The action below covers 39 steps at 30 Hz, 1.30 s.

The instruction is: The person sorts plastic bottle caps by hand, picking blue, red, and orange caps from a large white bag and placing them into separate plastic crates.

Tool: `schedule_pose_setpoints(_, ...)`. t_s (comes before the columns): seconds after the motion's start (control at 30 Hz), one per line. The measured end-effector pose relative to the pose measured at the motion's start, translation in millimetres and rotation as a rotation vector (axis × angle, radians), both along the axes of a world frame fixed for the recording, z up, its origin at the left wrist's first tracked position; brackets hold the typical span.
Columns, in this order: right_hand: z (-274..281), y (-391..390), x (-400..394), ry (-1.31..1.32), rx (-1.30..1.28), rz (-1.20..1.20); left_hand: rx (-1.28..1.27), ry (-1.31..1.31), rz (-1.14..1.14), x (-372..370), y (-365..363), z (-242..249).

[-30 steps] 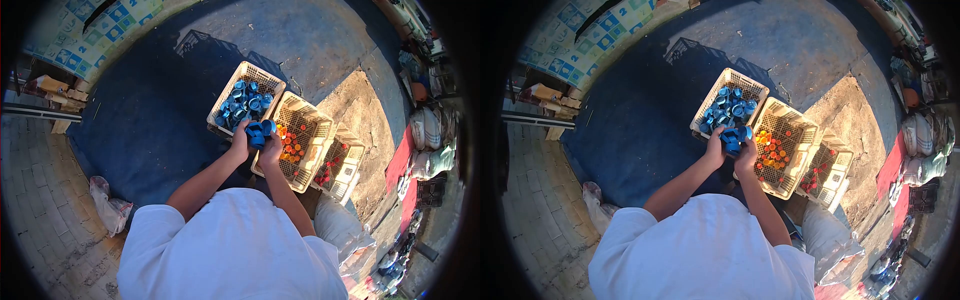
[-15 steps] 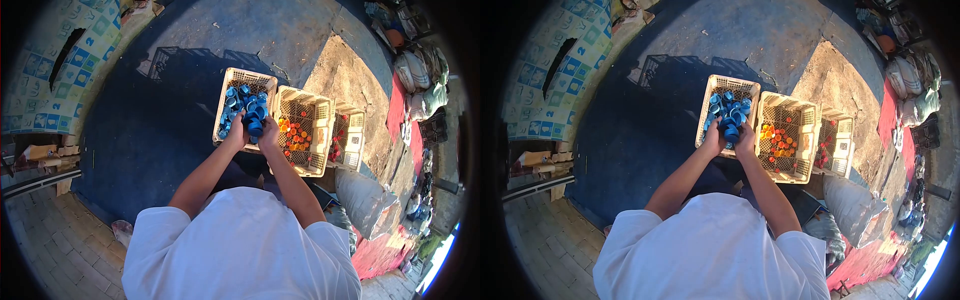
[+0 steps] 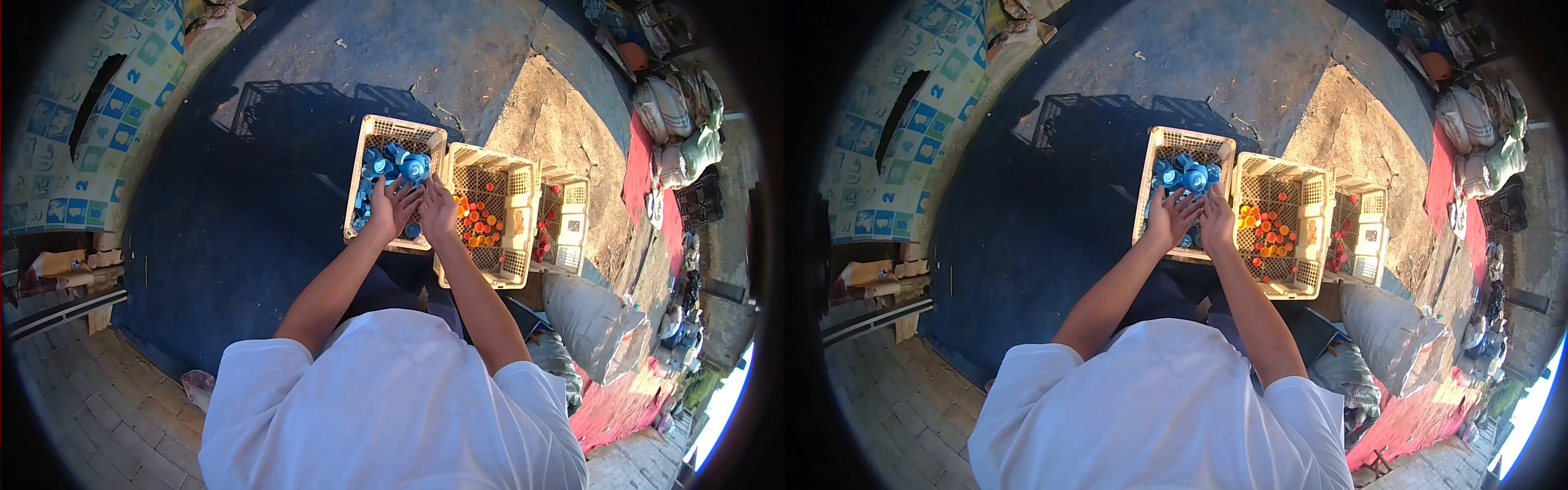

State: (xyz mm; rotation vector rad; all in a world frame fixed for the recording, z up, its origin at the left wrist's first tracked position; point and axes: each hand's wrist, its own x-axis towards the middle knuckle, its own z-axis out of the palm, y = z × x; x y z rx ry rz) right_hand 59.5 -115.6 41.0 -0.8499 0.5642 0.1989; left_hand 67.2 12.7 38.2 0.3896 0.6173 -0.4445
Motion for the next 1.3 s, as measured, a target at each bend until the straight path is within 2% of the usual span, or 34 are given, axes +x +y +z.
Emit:
schedule_pose_setpoints(0.27, -6, -14, -23, 0.040, 0.003, 0.067, 0.001, 0.073, 0.001, -24, -7, -15)
schedule_pose_setpoints(0.47, -17, -32, -48, 0.145, 0.006, 0.130, 0.056, 0.109, -0.145, -42, -7, -40)
schedule_pose_setpoints(0.7, -12, -65, -90, 0.242, -0.083, 0.228, 0.084, 0.224, -0.157, -53, -4, -47)
schedule_pose_setpoints(0.97, -28, -127, -148, 0.323, -0.002, -0.078, 0.072, 0.202, -0.142, -49, -5, -44)
schedule_pose_setpoints(1.17, -5, -162, -195, 0.296, -0.057, -0.308, 0.107, 0.281, -0.217, -41, -29, -51)
schedule_pose_setpoints(1.3, -18, -201, -230, 0.309, -0.029, -0.438, 0.175, 0.133, -0.317, -43, -64, -30)
